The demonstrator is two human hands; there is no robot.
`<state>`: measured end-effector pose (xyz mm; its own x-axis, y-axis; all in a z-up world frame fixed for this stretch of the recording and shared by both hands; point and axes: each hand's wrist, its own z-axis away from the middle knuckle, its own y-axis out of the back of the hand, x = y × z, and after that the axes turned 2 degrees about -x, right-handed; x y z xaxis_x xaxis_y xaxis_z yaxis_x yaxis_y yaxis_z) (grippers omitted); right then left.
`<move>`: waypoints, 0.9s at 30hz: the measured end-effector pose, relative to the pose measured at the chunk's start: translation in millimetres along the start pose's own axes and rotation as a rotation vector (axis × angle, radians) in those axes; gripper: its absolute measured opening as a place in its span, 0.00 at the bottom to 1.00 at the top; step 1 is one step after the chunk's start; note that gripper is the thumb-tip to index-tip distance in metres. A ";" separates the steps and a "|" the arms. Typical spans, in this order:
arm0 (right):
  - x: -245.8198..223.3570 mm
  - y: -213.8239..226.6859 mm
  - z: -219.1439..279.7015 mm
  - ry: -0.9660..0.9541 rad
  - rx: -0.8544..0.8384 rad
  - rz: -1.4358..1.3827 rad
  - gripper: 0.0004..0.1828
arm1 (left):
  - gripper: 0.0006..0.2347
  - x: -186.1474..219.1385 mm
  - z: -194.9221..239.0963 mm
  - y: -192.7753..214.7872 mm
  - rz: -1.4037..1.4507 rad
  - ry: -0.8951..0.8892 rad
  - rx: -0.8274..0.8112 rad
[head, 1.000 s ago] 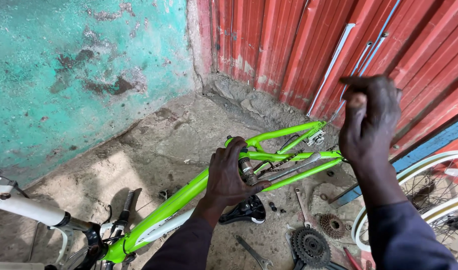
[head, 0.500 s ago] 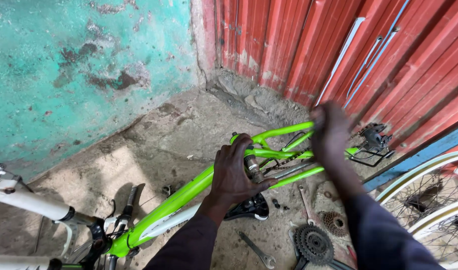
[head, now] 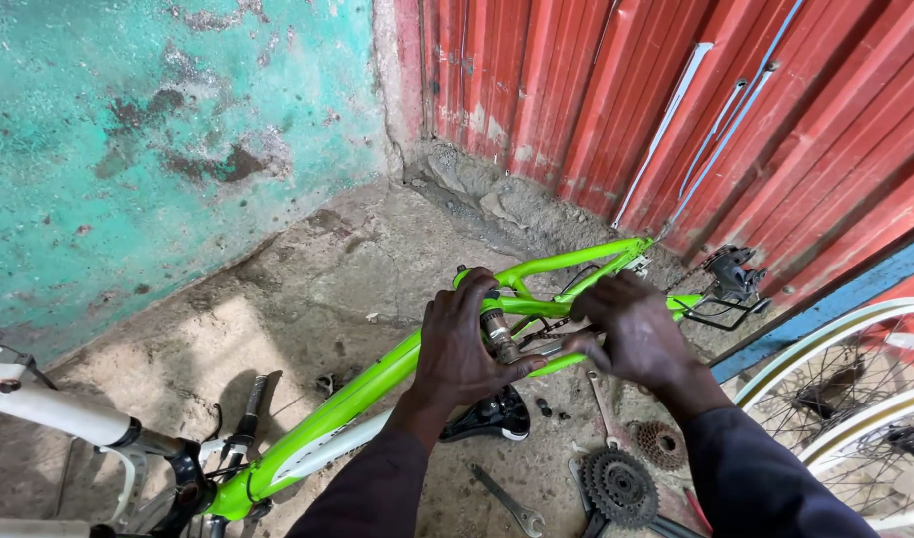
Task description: The person removes the crankset from a green bicycle frame, then uses a wrench to tighten the bottom bracket. They later use a hammer and a metal pipe to tap the bottom bracket into place.
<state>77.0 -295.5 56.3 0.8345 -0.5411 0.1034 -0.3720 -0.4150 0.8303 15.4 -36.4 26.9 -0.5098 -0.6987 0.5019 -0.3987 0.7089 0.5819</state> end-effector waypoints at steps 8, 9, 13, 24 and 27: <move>-16.8 0.4 3.2 0.052 -0.164 0.098 0.33 | 0.44 12.0 1.7 10.2 0.008 -0.002 -0.046; -12.5 -3.2 4.3 0.044 -0.191 0.076 0.34 | 0.46 14.2 0.1 13.8 0.013 -0.011 -0.068; -14.2 -3.3 3.1 0.058 -0.180 0.085 0.31 | 0.56 30.9 40.4 -10.7 0.017 0.077 0.239; -21.5 2.6 -2.9 -0.058 -0.258 0.104 0.31 | 0.10 50.8 26.7 -81.4 2.011 0.705 0.432; -32.3 15.0 -12.0 -0.074 -0.267 0.085 0.22 | 0.09 48.6 19.3 -81.7 2.347 0.559 0.410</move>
<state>49.4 -275.4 71.9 0.7692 -0.6219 0.1466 -0.3111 -0.1642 0.9361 8.5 -126.4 -8.6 -0.0106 0.9986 -0.0523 0.1709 -0.0498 -0.9840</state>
